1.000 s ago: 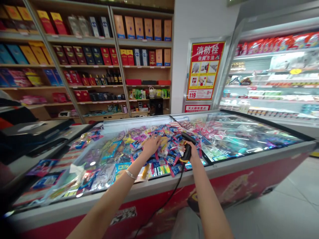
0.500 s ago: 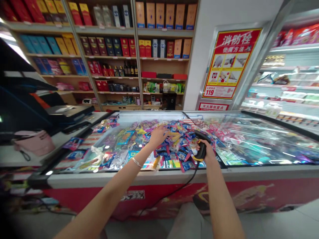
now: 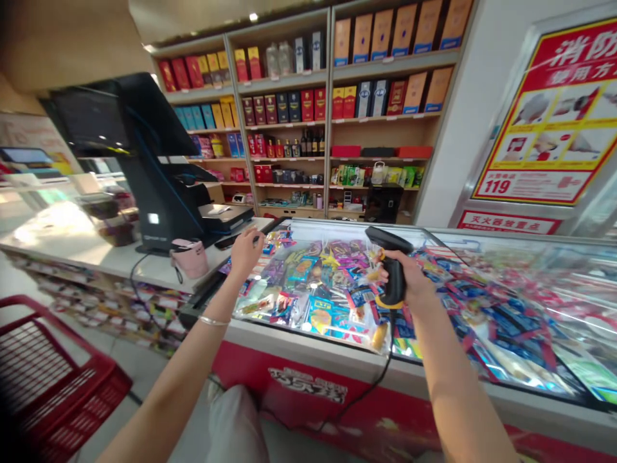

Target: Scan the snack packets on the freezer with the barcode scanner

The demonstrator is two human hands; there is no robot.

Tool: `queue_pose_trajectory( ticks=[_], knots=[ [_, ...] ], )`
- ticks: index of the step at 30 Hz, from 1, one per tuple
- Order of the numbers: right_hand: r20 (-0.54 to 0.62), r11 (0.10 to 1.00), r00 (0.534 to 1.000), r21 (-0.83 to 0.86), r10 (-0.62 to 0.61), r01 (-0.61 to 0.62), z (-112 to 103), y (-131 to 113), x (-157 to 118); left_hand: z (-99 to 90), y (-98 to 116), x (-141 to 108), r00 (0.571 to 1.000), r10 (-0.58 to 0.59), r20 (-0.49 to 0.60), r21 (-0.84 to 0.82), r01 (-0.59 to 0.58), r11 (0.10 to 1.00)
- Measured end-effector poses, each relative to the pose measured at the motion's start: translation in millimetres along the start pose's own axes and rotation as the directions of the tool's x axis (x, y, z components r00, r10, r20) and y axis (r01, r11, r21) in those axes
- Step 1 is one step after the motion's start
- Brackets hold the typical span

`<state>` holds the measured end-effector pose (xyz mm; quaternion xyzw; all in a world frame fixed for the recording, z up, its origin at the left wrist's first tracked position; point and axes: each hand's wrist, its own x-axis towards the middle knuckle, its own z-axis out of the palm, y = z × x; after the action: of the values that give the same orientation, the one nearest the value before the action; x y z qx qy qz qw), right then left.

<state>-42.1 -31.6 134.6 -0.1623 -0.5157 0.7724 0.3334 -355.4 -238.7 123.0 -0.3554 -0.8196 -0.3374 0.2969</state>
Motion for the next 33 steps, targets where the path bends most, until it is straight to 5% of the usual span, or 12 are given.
queue_pose_trajectory(
  ticks=[7,12,18,29,33],
  knots=[
    [0.205,0.979,0.959,0.011,0.195,-0.202,104,102,38,7.0,-77,-18,0.983,-0.141,0.119,0.133,0.125,0.983],
    [0.244,0.948,0.916,-0.073,0.318,-0.31,145,159,53,26.5,-116,-33,0.974,-0.176,0.143,0.198,0.146,0.969],
    [0.276,0.867,0.823,-0.118,0.497,-0.484,141,186,65,47.2,-143,-50,0.941,-0.246,0.232,0.304,0.17,0.937],
    [0.293,0.841,0.793,-0.093,0.534,-0.532,137,185,63,55.0,-134,-35,0.922,-0.262,0.287,0.392,0.137,0.91],
    [0.269,0.83,0.79,-0.076,0.551,-0.553,139,179,65,51.9,-132,-15,0.84,-0.404,0.361,0.122,0.387,0.914]
  ],
)
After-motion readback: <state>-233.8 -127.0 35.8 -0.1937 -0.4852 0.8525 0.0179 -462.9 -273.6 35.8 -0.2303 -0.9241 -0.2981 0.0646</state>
